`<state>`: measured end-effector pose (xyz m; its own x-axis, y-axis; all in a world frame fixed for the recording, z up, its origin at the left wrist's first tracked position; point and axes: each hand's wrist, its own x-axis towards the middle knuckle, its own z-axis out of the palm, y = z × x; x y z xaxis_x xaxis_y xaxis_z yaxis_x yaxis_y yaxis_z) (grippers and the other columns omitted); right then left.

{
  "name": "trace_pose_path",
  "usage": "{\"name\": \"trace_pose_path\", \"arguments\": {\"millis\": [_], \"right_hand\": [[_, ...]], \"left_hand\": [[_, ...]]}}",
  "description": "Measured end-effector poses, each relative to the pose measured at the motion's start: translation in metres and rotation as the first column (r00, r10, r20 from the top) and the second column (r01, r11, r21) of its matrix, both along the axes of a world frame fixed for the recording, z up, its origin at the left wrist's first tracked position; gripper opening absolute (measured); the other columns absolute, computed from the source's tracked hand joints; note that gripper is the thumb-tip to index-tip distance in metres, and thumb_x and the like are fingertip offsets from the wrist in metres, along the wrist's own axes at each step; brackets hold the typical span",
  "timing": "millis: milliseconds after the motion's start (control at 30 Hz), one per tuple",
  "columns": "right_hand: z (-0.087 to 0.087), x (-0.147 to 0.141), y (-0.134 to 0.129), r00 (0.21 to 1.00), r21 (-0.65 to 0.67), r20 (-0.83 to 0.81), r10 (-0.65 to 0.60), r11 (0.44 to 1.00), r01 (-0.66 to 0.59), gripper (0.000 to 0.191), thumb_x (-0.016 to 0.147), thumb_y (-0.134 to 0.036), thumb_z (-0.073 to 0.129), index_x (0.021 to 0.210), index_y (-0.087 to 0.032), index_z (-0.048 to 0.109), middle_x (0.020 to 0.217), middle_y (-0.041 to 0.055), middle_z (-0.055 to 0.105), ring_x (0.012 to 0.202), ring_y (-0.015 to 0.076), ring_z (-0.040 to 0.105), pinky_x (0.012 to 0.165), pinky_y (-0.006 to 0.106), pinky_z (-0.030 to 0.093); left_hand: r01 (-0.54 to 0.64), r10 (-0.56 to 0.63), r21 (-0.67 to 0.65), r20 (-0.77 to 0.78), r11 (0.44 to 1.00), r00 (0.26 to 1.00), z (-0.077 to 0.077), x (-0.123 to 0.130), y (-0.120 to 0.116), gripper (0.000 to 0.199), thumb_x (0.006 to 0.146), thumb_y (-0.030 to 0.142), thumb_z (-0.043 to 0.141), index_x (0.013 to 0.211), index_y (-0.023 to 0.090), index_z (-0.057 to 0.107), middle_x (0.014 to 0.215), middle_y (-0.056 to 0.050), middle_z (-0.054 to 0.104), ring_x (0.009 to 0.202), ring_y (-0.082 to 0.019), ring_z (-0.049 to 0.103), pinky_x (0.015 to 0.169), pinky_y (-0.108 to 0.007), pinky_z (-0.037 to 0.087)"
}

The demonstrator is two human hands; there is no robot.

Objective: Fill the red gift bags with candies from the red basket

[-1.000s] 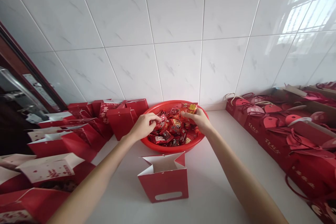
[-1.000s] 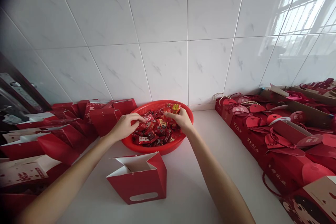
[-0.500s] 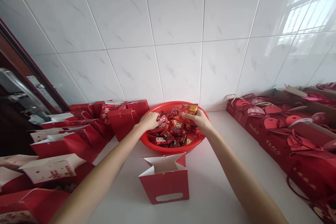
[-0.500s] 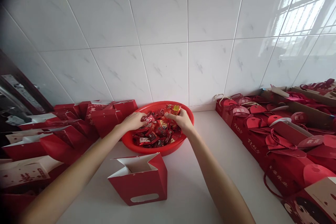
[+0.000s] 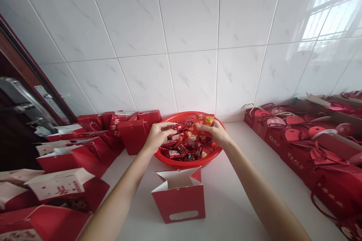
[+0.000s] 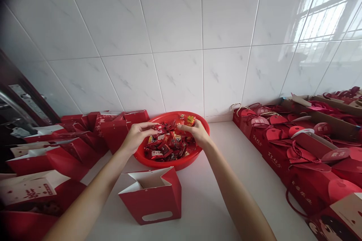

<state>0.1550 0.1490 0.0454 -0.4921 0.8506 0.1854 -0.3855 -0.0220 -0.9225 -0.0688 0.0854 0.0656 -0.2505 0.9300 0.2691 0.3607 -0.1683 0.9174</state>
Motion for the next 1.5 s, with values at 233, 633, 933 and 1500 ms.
{"name": "trace_pose_path", "arguments": {"millis": [233,633,933,1500], "right_hand": [[0.013,0.003,-0.011,0.991,0.041,-0.079,0.105,0.994,-0.102,0.038,0.063,-0.039,0.089,0.092,-0.019,0.077,0.098,0.0085,0.078,0.093,0.0277,0.074,0.088,0.040,0.058],[0.054,0.001,-0.081,0.994,0.156,0.026,0.106,0.982,-0.109,0.042,0.067,-0.039,0.089,0.101,-0.017,0.075,0.100,0.0085,0.078,0.093,0.0283,0.074,0.086,0.041,0.060],[0.072,0.004,-0.119,0.997,0.319,0.069,0.017,0.947,-0.038,0.031,0.071,-0.040,0.087,0.091,-0.018,0.076,0.087,0.0060,0.076,0.083,0.0251,0.072,0.075,0.034,0.059],[0.074,0.012,-0.132,0.997,0.285,0.023,0.071,0.956,-0.074,0.036,0.074,-0.038,0.085,0.104,-0.020,0.075,0.098,0.0075,0.076,0.087,0.0258,0.073,0.082,0.040,0.059]], "left_hand": [[0.033,-0.027,-0.032,0.151,0.999,0.988,0.006,0.011,-0.027,0.016,0.061,0.034,0.064,0.064,0.018,0.066,0.068,-0.002,0.072,0.075,-0.023,0.070,0.078,-0.036,0.058],[0.082,-0.123,0.235,0.165,0.968,0.979,0.026,0.031,-0.081,0.033,0.075,0.047,0.078,0.080,0.015,0.072,0.084,-0.007,0.075,0.086,-0.026,0.069,0.081,-0.036,0.056],[0.139,-0.161,0.296,0.050,0.945,0.986,0.040,0.049,-0.114,0.026,0.082,0.041,0.075,0.081,0.016,0.072,0.079,-0.004,0.069,0.076,-0.019,0.063,0.070,-0.028,0.050],[0.057,-0.118,0.333,0.166,0.941,0.979,0.037,0.056,-0.120,0.051,0.087,0.051,0.067,0.057,0.018,0.043,0.060,0.004,0.031,0.058,-0.010,0.029,0.054,-0.024,0.028]]}}
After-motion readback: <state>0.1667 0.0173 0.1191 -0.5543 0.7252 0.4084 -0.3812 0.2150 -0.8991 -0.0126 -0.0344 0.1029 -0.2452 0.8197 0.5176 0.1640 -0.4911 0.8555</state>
